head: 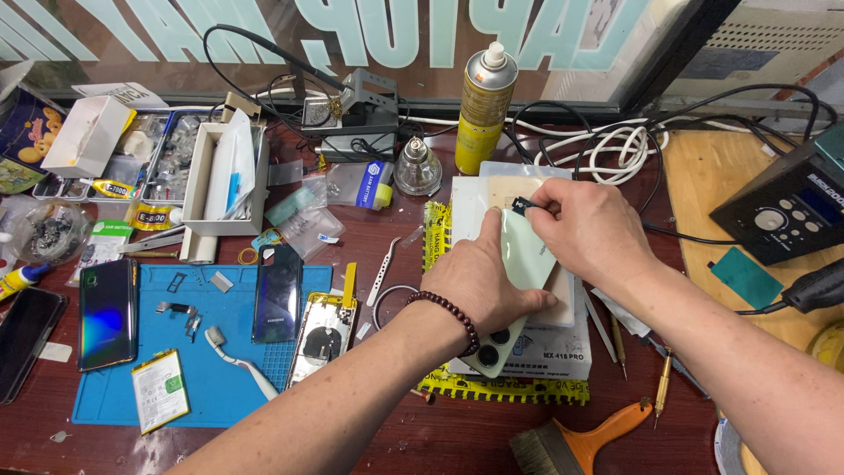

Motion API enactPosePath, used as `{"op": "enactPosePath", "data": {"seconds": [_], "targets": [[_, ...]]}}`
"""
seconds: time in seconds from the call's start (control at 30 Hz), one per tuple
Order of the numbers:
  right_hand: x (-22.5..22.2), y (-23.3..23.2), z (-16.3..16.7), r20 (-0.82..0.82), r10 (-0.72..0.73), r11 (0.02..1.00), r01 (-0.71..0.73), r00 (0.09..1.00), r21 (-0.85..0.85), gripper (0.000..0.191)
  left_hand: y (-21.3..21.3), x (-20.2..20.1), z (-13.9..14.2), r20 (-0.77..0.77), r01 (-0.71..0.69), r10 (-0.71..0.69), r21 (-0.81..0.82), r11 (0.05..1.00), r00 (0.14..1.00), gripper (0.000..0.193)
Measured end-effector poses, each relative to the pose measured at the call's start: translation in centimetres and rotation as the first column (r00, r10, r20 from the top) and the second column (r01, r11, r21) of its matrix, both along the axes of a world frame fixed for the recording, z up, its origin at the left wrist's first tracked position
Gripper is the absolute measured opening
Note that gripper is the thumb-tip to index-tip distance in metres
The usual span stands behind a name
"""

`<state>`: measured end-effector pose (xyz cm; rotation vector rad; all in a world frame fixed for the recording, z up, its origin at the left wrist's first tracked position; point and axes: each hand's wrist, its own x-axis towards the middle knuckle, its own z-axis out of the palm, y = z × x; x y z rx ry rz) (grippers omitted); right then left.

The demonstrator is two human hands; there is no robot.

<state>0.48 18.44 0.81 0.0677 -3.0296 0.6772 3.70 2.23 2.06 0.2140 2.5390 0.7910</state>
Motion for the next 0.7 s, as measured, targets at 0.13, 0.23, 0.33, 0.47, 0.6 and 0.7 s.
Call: {"op": "enactPosePath", "data": {"seconds": [0.13,0.23,0.33,0.47,0.6,0.7], "targets": [[0.7,-0.5,0.1,-0.076,0.036,0.994,-0.028,0.996,0.104,0.019,0.0,0.0,-0.1,-0.005,-0.005,0.005,0.007,1.000,1.000,0.124],[1.2,-0.4,-0.2,-0.178,0.111,0.988,-0.089,0.978,0.129,0.018,0.0,0.0,-0.1,-0.008,-0.005,0.005,0.002,1.000,1.000,0.126],[1.3,-0.1,-0.8,-0.246,0.165,0.981,-0.132,0.955,0.146,0.016,0.0,0.0,-0.1,0.003,-0.004,0.004,-0.001,1.000,1.000,0.127],[1.2,0.1,-1.5,-0.313,0.190,0.981,-0.167,0.931,0.097,0.014,-0.1,0.0,-0.1,0.002,-0.009,0.009,0.013,1.000,1.000,0.128],[0.9,0.2,-1.8,-0.343,0.188,0.982,-0.180,0.920,0.055,0.014,-0.1,0.0,0.1,-0.008,-0.010,0.010,0.018,1.000,1.000,0.130],[0.3,0.4,-1.5,-0.236,0.115,0.992,-0.125,0.965,-0.028,0.016,0.0,0.0,0.3,-0.012,-0.011,0.011,0.005,1.000,1.000,0.131]]}}
